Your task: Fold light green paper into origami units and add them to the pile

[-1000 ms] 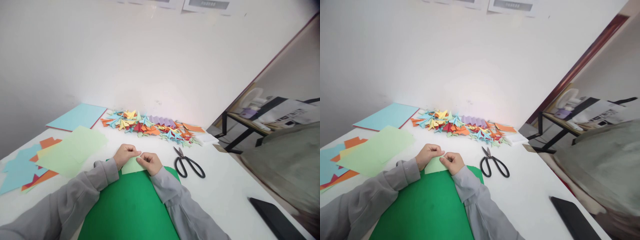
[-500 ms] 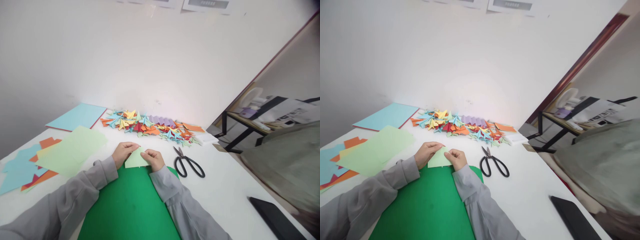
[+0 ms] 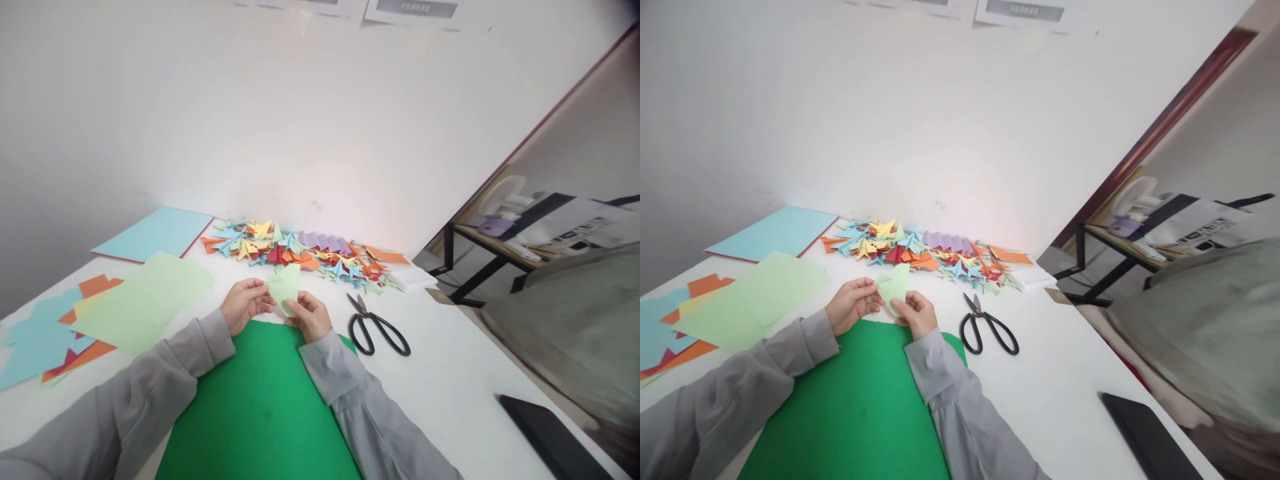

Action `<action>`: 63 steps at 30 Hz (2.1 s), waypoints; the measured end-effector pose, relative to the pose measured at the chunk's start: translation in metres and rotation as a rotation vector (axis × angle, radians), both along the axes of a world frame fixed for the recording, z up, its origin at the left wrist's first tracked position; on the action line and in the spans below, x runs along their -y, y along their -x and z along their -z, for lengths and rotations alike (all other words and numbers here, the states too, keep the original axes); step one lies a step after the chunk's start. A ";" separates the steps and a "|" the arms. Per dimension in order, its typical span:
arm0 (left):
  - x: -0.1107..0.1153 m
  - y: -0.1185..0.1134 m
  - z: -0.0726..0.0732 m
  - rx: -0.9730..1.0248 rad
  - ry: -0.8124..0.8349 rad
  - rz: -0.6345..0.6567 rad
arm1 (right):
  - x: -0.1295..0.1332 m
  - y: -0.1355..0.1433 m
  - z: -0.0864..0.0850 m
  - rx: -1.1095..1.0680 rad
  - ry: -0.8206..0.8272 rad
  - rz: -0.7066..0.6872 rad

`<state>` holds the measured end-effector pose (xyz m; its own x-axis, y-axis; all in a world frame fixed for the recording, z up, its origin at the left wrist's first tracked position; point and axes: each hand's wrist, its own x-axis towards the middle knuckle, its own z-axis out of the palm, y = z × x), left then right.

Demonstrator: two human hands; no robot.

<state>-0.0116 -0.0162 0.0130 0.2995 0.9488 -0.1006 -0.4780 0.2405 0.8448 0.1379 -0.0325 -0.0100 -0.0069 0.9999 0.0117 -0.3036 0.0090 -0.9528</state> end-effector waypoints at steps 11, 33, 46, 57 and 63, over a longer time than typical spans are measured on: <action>0.005 -0.003 0.002 -0.103 -0.025 0.131 | 0.002 0.001 0.004 0.175 -0.088 -0.068; 0.004 -0.003 0.005 -0.203 -0.023 0.152 | 0.011 0.004 -0.004 0.487 -0.241 0.162; 0.003 0.004 -0.002 -0.155 0.053 0.237 | 0.012 0.003 -0.005 0.450 -0.231 0.126; 0.004 0.003 0.000 -0.152 -0.029 0.207 | 0.007 0.003 -0.004 -0.053 -0.053 -0.053; 0.008 0.000 0.001 -0.212 -0.199 0.222 | 0.006 -0.003 -0.006 -0.163 0.115 -0.319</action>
<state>-0.0119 -0.0246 0.0121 0.4928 0.8701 -0.0026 -0.2423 0.1400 0.9601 0.1404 -0.0386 -0.0040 -0.3256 0.9426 -0.0734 -0.4221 -0.2144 -0.8808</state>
